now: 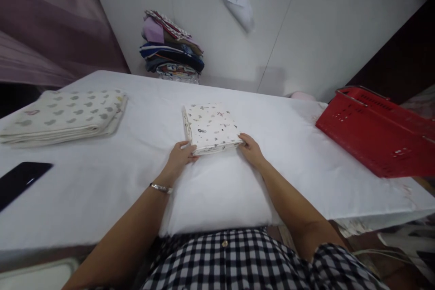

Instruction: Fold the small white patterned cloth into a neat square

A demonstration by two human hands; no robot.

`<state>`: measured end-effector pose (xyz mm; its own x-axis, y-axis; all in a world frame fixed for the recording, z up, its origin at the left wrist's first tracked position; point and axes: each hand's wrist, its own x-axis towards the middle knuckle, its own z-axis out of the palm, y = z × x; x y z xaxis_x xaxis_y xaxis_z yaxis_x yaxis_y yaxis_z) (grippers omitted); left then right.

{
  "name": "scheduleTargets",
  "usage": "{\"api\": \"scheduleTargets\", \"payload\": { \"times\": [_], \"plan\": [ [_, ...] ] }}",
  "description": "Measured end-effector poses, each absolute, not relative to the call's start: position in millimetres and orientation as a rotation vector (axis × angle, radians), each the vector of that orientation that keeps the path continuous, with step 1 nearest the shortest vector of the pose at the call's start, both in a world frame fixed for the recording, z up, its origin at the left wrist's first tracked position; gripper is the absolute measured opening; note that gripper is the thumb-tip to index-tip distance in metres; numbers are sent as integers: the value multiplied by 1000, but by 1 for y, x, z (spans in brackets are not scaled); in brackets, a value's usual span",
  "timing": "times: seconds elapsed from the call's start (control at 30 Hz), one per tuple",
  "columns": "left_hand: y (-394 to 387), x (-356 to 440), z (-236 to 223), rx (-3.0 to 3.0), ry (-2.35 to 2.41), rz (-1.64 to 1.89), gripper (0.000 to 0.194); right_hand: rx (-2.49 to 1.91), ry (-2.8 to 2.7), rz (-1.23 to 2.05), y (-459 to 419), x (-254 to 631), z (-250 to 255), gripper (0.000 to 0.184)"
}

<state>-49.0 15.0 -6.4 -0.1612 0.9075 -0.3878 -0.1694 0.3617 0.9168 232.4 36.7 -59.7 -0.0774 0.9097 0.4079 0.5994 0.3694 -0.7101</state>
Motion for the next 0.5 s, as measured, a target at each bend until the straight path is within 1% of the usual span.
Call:
{"api": "scheduleTargets", "payload": {
  "times": [0.27,0.5],
  "plan": [
    [16,-51,-9,753,1418,1088,57,-1433,-1730,385,42,224,-64,39],
    [15,-51,-7,758,1411,1085,57,-1479,-1564,442,44,211,-61,37]
  ]
}}
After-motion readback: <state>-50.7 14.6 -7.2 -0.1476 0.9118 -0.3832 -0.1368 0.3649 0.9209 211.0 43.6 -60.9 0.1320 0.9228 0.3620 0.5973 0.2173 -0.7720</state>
